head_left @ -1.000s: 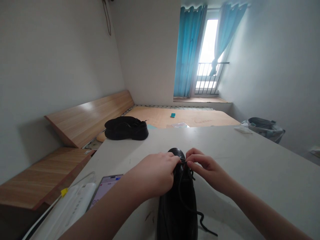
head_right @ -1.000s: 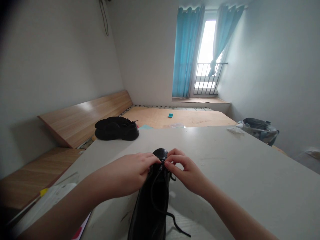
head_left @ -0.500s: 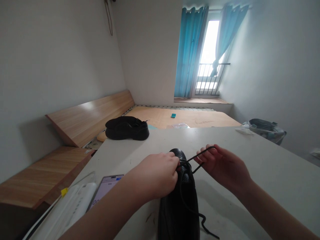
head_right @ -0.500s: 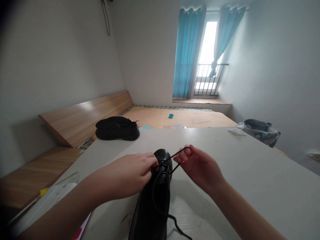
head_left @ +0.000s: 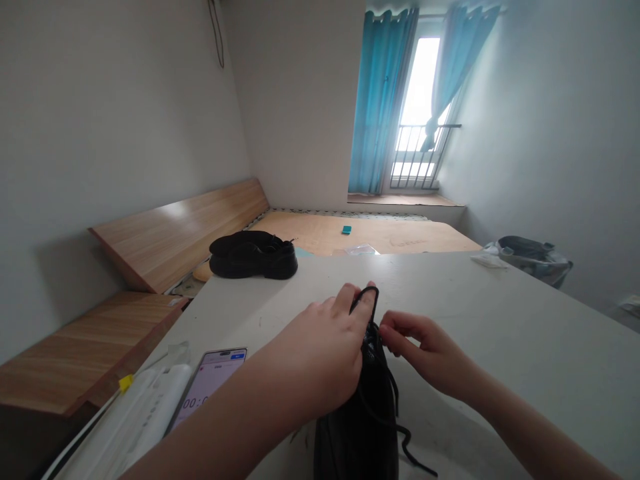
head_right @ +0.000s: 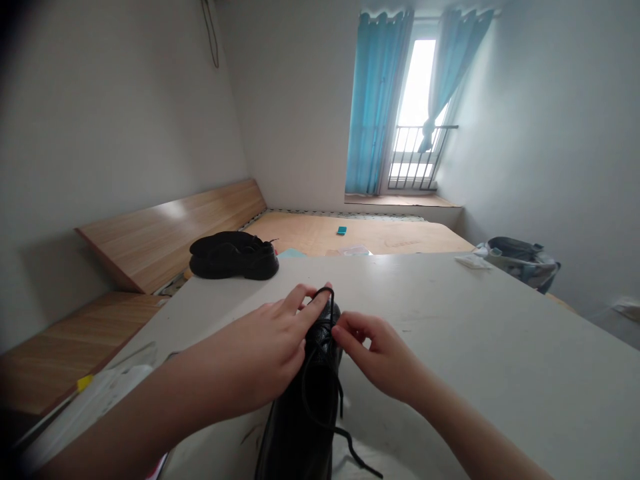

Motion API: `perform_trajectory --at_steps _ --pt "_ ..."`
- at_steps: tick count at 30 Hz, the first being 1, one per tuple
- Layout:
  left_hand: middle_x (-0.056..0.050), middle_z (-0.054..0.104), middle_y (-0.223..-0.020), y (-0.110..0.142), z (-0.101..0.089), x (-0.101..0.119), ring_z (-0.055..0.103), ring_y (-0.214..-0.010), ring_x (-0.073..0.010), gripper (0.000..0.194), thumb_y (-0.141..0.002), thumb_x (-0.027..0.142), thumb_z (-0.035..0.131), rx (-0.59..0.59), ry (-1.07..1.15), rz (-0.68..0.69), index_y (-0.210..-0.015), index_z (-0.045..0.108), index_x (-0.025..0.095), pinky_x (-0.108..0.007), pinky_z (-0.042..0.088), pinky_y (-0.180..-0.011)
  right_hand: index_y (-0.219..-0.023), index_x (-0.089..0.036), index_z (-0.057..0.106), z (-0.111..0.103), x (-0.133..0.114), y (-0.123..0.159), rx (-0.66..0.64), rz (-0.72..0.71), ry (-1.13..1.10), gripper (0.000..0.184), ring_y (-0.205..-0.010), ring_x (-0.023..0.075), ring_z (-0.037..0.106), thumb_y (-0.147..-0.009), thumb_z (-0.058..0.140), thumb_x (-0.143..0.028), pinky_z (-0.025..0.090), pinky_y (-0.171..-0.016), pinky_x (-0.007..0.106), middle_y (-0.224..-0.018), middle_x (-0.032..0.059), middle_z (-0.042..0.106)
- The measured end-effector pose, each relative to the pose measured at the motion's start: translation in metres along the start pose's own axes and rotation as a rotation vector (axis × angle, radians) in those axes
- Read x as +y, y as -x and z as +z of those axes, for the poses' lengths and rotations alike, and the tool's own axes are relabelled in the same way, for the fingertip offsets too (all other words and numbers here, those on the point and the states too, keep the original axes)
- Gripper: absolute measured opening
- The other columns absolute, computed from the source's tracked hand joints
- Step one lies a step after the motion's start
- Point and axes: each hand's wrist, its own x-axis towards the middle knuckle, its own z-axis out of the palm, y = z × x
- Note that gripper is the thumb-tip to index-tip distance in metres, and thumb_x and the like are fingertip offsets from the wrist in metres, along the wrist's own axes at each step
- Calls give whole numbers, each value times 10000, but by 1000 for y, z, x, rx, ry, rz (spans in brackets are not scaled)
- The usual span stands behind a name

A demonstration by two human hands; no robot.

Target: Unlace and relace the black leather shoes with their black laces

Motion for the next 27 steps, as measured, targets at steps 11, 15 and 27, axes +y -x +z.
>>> perform_trajectory --at_steps 11,15,27 --pt "-5 620 -1039 13 -25 16 576 -810 -144 435 -922 190 441 499 400 104 -1351 445 259 -257 452 -735 -867 -232 589 9 28 -5 85 -42 -90 263 -773 199 540 -898 535 -487 467 -670 317 -798 28 585" --pt "24 668 -963 13 -27 15 573 -760 -143 291 -913 190 450 495 408 88 -1136 618 272 -263 427 -721 -908 -229 609 8 22 -4 55 -16 -123 209 -798 202 539 -872 570 -431 479 -677 313 -854 34 585" --pt "30 667 -692 5 -22 7 581 -594 -184 391 -868 247 447 349 266 -79 -1230 581 312 -290 339 -552 -826 -235 619 7 13 -5 6 64 -482 68 -971 206 491 -833 595 -298 396 -918 344 -927 19 530"
